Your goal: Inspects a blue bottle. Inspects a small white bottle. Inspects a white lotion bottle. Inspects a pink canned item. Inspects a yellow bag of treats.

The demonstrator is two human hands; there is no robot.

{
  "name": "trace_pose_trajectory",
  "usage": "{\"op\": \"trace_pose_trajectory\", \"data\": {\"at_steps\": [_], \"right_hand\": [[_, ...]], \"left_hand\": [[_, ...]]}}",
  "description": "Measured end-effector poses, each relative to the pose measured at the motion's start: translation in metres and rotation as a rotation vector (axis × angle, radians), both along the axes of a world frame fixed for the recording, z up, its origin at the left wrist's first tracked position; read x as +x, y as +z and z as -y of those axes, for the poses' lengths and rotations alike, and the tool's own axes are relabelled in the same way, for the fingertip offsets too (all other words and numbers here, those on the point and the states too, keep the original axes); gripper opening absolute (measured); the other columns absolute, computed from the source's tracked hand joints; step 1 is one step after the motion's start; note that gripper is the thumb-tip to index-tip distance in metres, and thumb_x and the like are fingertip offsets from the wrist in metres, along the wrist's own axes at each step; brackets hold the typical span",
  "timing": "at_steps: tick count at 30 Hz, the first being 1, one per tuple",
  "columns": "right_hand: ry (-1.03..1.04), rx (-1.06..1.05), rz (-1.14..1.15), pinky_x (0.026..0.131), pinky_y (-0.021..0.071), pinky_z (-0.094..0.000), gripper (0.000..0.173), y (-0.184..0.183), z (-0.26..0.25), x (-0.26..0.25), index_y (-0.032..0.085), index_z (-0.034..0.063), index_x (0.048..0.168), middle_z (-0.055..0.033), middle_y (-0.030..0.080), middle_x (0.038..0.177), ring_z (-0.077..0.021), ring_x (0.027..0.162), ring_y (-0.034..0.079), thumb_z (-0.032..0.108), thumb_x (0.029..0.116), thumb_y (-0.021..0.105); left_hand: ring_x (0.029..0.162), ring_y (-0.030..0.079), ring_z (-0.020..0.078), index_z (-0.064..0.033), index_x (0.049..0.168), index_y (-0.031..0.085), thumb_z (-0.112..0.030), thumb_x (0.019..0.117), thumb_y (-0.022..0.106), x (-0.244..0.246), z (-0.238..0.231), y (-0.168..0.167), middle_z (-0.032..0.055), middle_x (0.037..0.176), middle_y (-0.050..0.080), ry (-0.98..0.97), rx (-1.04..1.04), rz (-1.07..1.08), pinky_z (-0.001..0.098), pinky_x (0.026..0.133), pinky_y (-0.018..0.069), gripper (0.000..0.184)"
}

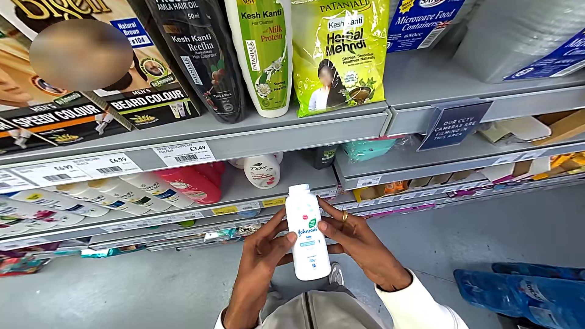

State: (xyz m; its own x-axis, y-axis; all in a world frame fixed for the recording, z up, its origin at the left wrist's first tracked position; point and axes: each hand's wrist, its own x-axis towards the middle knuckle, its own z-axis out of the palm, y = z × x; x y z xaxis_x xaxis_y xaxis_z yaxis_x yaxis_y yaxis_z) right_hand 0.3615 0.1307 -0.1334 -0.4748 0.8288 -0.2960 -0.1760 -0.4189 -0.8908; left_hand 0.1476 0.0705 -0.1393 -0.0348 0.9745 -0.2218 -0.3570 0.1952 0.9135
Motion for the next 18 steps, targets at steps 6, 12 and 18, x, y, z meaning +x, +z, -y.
{"op": "trace_pose_trajectory", "data": {"at_steps": [6, 12, 18], "right_hand": [[-0.004, 0.000, 0.007, 0.089, 0.0633, -0.0456, 0.054, 0.0007, -0.0012, 0.0001, 0.051, 0.0134, 0.153, -0.0186, 0.070, 0.124, -0.0326, 0.108, 0.072, 0.015, 0.1007, 0.066], [-0.009, -0.007, 0.007, 0.089, 0.0632, -0.0453, 0.055, 0.0003, -0.0023, -0.0006, 0.050, 0.0128, 0.153, -0.0185, 0.070, 0.124, -0.0322, 0.108, 0.072, 0.015, 0.1005, 0.066], [-0.004, -0.003, 0.005, 0.089, 0.0632, -0.0455, 0.054, 0.0004, -0.0034, -0.0018, 0.051, 0.0135, 0.153, -0.0187, 0.070, 0.125, -0.0328, 0.109, 0.071, 0.015, 0.1007, 0.066]], "left_hand": [[0.107, 0.072, 0.0356, -0.0007, 0.148, 0.052, -0.007, 0.0987, 0.062, 0.0007, -0.0010, -0.0010, 0.0212, 0.130, 0.066, 0.010, -0.009, 0.008, 0.0461, 0.077, 0.0660, 0.050], [0.107, 0.071, 0.0359, -0.0008, 0.148, 0.052, -0.007, 0.0987, 0.061, 0.0005, -0.0024, -0.0019, 0.0219, 0.129, 0.067, 0.007, -0.001, 0.014, 0.0464, 0.078, 0.0657, 0.050], [0.106, 0.071, 0.0359, -0.0013, 0.148, 0.052, -0.006, 0.0992, 0.060, -0.0005, -0.0030, -0.0018, 0.0220, 0.129, 0.066, 0.009, -0.005, 0.015, 0.0462, 0.079, 0.0655, 0.050]]}}
